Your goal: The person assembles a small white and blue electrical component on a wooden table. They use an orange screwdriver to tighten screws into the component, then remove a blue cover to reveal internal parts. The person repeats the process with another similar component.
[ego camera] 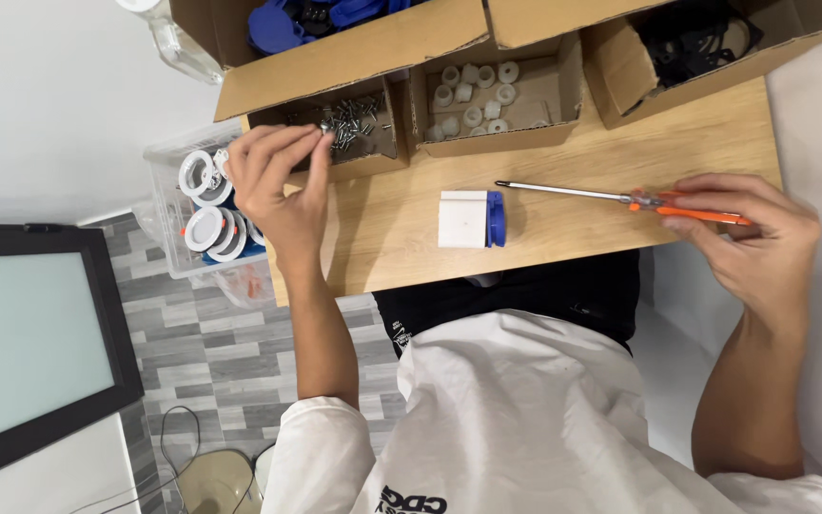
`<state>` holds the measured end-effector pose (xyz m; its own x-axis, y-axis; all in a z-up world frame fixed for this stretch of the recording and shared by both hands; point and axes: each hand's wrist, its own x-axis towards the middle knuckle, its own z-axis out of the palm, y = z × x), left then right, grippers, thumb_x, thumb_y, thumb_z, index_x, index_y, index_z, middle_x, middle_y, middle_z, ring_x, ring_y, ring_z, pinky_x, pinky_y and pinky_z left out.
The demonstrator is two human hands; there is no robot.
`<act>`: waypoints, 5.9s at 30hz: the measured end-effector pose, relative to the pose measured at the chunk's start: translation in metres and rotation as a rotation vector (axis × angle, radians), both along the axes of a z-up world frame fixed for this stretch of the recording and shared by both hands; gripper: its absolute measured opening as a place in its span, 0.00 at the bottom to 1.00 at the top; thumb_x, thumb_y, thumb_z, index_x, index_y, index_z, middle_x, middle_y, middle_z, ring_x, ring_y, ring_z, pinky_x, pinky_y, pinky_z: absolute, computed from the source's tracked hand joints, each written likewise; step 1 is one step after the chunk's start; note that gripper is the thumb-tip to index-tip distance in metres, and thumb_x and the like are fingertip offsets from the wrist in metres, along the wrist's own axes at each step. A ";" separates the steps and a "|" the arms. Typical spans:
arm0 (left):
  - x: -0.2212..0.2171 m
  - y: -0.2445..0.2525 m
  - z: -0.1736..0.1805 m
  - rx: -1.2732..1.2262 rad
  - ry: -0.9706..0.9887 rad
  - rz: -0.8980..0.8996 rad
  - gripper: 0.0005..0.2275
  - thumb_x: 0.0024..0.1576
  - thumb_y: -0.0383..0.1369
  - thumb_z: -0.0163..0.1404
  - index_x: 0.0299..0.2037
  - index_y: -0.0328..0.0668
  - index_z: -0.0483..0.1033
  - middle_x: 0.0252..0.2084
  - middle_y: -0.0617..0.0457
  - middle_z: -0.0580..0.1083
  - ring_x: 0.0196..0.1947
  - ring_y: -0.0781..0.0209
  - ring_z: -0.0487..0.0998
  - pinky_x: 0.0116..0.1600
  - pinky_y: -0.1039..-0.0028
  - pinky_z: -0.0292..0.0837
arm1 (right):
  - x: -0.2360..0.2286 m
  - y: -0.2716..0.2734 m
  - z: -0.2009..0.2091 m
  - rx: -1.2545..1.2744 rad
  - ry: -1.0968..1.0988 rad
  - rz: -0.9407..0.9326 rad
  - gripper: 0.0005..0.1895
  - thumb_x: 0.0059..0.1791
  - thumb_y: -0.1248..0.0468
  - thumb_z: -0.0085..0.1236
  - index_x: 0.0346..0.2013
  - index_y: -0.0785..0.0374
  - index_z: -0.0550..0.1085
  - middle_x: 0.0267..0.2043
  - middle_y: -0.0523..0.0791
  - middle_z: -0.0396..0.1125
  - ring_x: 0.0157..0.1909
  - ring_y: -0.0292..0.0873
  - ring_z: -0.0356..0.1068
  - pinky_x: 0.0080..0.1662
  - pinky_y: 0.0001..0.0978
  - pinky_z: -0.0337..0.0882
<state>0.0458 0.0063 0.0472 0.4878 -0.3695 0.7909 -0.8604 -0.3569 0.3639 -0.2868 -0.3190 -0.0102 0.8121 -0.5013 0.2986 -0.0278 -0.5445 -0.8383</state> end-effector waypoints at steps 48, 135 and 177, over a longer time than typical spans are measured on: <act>-0.083 -0.035 -0.114 0.176 0.184 -0.202 0.16 0.71 0.33 0.41 0.46 0.37 0.85 0.38 0.45 0.81 0.42 0.45 0.85 0.47 0.62 0.82 | 0.117 0.101 -0.020 -0.144 -0.102 0.453 0.40 0.41 0.55 0.84 0.64 0.66 0.78 0.61 0.55 0.77 0.64 0.59 0.76 0.63 0.52 0.75; -0.169 -0.053 -0.045 -0.316 0.411 -0.254 0.16 0.58 0.43 0.67 0.45 0.41 0.79 0.49 0.45 0.78 0.51 0.37 0.80 0.58 0.50 0.77 | 0.129 0.094 -0.024 0.083 -0.329 0.345 0.44 0.35 0.59 0.89 0.59 0.76 0.75 0.56 0.58 0.79 0.58 0.56 0.81 0.61 0.44 0.78; -0.107 -0.062 -0.073 -0.335 0.882 -0.429 0.22 0.54 0.36 0.71 0.50 0.40 0.70 0.52 0.45 0.76 0.54 0.45 0.81 0.62 0.60 0.76 | 0.119 0.060 -0.024 -0.805 0.118 0.049 0.03 0.60 0.64 0.73 0.48 0.58 0.88 0.42 0.43 0.71 0.43 0.48 0.73 0.47 0.38 0.71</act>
